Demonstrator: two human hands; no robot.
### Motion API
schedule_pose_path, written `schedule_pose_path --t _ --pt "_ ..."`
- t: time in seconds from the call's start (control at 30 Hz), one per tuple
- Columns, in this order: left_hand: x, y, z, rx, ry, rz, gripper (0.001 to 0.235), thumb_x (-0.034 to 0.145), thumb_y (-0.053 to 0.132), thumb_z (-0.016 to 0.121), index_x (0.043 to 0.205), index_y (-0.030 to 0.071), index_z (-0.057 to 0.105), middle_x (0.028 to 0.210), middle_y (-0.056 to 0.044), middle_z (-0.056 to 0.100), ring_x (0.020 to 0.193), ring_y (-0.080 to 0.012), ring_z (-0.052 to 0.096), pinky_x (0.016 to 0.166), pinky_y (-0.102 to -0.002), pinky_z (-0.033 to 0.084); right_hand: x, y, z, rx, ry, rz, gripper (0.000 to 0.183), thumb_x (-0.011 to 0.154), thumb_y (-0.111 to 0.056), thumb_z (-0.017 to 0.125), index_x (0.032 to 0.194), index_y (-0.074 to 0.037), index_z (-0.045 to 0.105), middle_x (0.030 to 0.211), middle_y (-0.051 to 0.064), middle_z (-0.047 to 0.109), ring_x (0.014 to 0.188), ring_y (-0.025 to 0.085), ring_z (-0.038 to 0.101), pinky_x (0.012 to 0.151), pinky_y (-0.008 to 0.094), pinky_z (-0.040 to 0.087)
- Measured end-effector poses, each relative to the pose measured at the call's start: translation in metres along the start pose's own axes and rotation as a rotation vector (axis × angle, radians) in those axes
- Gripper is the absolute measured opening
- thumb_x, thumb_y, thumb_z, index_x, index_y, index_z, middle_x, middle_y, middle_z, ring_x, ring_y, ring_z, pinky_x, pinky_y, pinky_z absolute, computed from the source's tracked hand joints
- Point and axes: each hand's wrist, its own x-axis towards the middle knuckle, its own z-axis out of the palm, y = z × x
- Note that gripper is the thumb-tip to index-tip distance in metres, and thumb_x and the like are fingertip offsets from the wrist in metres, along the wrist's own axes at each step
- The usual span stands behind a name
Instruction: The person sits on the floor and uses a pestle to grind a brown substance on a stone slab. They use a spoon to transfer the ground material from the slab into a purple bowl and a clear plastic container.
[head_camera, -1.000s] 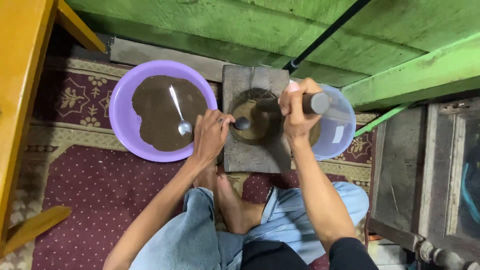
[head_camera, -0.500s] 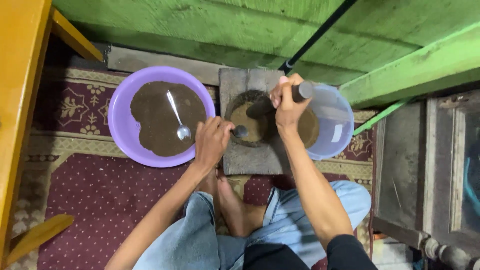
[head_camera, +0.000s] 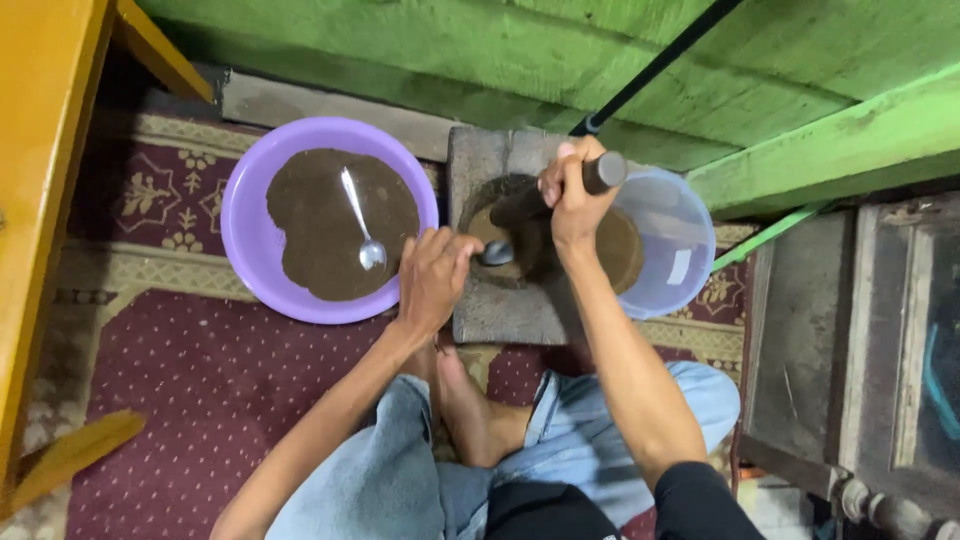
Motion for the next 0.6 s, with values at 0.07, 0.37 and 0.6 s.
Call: schedule_pose_path --t 0.07,0.37,0.6 --pt "0.005 0.006 -0.006 0.058 0.030 0.027 0.028 0.110 0.022 0.050 0.089 0.016 0.068 0.074 0.000 0.053 0.069 -0.0209 0.050 0.068 -0.036 0.036 0.003 -0.001 -0.008 -0.009 0.009 -0.002 0.034 0.096 -0.001 0.055 0.064 -0.007 0.045 0.041 0.003 0.034 0.033 0.012 0.032 0.041 0.028 0.035" --pt "-0.004 -0.001 -0.002 0.128 -0.008 0.059 0.024 0.110 0.022 0.051 0.094 0.019 0.069 0.076 0.003 0.050 0.070 -0.0183 0.050 0.067 -0.034 0.035 -0.006 -0.010 0.007 0.078 0.067 -0.093 0.034 0.094 0.004 0.053 0.063 -0.008 0.042 0.038 0.004 0.033 0.031 0.013 0.032 0.041 0.029 0.039" --pt "-0.004 0.003 -0.010 -0.011 0.021 0.059 0.022 0.106 0.018 0.055 0.091 0.020 0.070 0.077 0.006 0.053 0.072 -0.0187 0.053 0.068 -0.033 0.037 -0.009 -0.004 0.016 0.027 0.100 0.016 0.035 0.091 0.004 0.056 0.061 -0.009 0.045 0.041 0.004 0.036 0.034 0.012 0.034 0.041 0.027 0.039"
